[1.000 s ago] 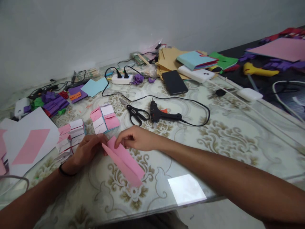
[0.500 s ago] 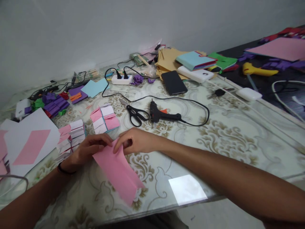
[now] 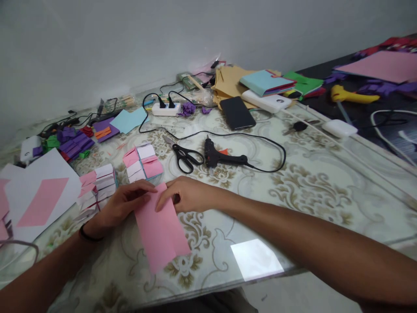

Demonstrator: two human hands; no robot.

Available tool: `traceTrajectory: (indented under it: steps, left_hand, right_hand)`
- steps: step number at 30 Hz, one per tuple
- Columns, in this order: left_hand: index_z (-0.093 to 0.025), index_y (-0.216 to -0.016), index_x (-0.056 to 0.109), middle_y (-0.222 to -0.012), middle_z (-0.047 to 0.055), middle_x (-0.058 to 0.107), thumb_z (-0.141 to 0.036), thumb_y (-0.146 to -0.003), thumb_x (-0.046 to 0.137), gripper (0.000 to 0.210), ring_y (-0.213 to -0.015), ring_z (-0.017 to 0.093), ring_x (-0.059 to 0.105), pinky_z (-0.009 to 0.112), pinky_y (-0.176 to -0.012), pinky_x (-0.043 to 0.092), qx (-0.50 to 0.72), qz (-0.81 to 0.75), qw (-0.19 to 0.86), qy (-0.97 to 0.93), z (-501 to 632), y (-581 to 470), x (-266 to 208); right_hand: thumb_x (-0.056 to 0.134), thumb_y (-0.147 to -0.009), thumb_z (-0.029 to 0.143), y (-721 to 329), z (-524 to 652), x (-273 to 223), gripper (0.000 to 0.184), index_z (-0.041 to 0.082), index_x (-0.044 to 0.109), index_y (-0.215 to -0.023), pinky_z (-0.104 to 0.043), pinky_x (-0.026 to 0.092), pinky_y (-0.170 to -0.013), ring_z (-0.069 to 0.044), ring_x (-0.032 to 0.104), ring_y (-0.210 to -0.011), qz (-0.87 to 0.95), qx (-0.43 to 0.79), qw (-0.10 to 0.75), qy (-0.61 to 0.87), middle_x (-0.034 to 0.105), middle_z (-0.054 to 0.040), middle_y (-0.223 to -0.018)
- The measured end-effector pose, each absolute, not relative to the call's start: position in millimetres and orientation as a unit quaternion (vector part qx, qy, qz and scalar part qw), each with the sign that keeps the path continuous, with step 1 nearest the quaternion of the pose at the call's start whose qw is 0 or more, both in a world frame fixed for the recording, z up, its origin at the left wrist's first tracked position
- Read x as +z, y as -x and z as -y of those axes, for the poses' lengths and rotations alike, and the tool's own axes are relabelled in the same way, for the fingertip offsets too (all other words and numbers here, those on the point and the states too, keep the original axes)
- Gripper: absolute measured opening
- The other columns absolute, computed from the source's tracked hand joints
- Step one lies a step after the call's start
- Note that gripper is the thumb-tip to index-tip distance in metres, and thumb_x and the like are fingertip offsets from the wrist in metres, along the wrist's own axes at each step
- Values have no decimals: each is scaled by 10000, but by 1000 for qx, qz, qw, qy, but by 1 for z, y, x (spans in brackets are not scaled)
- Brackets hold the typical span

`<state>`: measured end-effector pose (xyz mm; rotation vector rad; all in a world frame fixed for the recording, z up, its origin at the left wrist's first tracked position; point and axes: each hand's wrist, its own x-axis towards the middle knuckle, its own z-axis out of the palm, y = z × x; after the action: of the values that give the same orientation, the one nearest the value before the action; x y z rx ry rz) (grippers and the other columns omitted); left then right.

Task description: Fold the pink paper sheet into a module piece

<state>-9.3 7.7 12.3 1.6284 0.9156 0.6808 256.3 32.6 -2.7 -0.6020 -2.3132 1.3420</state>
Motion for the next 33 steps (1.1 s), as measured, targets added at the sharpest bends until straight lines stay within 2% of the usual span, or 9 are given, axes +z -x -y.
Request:
traceTrajectory:
  steps: [9, 14, 20, 24, 29, 33]
  left_hand:
    - [-221, -1193, 791, -1198, 91, 755, -267, -1043, 648, 212, -1093, 208, 688, 315, -961, 508, 258, -384, 489, -739, -5, 10, 10]
    - [-232, -1175, 801, -1172, 78, 768, -241, -1036, 638, 215, -1068, 201, 696, 311, -941, 513, 264, -389, 475, -744, -4, 7, 11]
    - [-213, -1174, 795, -1131, 85, 784, -246, -1037, 613, 230, -1008, 204, 700, 308, -875, 517, 256, -393, 462, -753, -3, 5, 14]
    - [-216, -1182, 792, -1091, 72, 785, -249, -1041, 595, 244, -935, 185, 680, 287, -802, 488, 241, -403, 453, -758, -2, 5, 13]
    - [-201, -1178, 797, -1007, 67, 780, -273, -1038, 598, 253, -856, 181, 650, 283, -744, 467, 235, -415, 450, -755, -1, 4, 12]
    - [-199, -1163, 801, -977, 65, 774, -279, -1036, 595, 255, -810, 171, 624, 275, -704, 439, 231, -418, 449, -756, -1, 3, 12]
  right_hand:
    - [760, -833, 96, -259, -33, 2, 271, 208, 889, -1043, -176, 455, -724, -76, 624, -778, 842, 480, 169, 180, 769, -40, -982]
    - [724, -835, 65, -259, -33, 3, 300, 225, 895, -1022, -174, 435, -694, -69, 591, -742, 848, 471, 158, 183, 716, -28, -913]
    - [696, -830, 32, -258, -31, 3, 345, 220, 892, -1043, -175, 429, -688, -64, 592, -736, 845, 469, 171, 192, 729, -29, -937]
    - [753, -856, 109, -257, -32, 2, 253, 192, 886, -1054, -178, 453, -724, -69, 619, -758, 836, 481, 178, 194, 759, -43, -976]
    - [799, -889, 259, -255, -32, 2, 180, 200, 884, -1036, -180, 447, -711, -87, 648, -770, 831, 492, 163, 201, 764, -33, -900]
    - [807, -879, 266, -256, -32, 4, 177, 207, 888, -1025, -182, 447, -718, -91, 649, -786, 835, 485, 161, 202, 765, -36, -915]
